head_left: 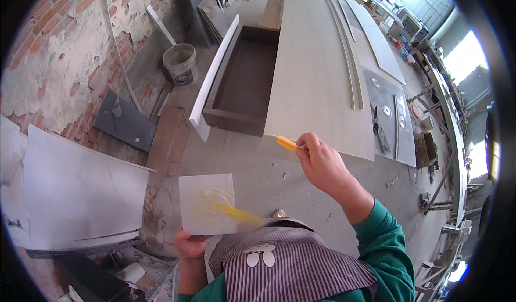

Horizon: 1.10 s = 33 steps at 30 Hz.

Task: The person scoops a white paste from a container using a yellow plastic spatula and spreads it onto a small white square tile. They then walk across the workshop and continue spreading the paste on the tile while standing near a large cabinet.

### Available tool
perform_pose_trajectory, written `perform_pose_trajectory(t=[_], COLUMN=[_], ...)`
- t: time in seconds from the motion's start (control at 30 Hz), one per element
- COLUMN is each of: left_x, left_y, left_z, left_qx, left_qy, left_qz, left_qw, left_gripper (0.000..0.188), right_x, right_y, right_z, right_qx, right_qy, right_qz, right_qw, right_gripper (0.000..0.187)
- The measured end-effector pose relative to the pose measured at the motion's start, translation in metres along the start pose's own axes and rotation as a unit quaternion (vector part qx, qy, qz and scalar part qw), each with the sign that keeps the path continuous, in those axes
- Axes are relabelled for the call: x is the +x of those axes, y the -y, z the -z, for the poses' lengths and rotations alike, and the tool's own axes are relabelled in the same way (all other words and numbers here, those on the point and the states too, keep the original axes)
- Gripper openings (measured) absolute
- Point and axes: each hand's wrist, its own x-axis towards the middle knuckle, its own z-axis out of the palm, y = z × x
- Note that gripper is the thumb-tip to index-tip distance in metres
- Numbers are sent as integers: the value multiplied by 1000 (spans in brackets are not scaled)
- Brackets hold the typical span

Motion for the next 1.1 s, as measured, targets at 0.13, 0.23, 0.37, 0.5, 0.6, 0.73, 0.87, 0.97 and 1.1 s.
perform_pose_trajectory(t=[0.13, 0.23, 0.37, 0.5, 0.6, 0.73, 0.87, 0.97, 1.1], left_x=[0, 3, 7, 10, 11, 11, 12, 11, 10], left_y=[1, -1, -5, -7, -7, -7, -8, -9, -11], left_z=[10, 14, 14, 12, 11, 9, 7, 7, 6], left_qx=[13, 17, -4, -8, -11, -37, -30, -34, -43], left_qy=[27, 27, 61, 47, 48, -15, -1, -5, -5], left_qz=[19, 20, 23, 20, 20, 27, 18, 15, 14], left_qw=[999, 999, 998, 999, 999, 999, 999, 999, 999], left_gripper=[76, 73, 71, 72, 74, 72, 70, 71, 71], right_x=[13, 19, 19, 4, -9, -7, 11, 19, 11], right_y=[1, -3, -11, -15, -11, 4, 5, -2, -6], right_z=[-16, -22, -22, -10, 2, -8, -26, -30, -21], right_qx=[-29, -66, -104, -144, -174, -142, -123, -117, -123], right_qy=[-54, -22, -28, -45, -15, -39, -71, -79, -73], right_qz=[102, 110, 93, 40, 10, 77, 113, 106, 65], right_qw=[993, 992, 990, 988, 985, 986, 983, 984, 988], right_gripper=[14, 18, 23, 17, 31, 29, 22, 22, 22])
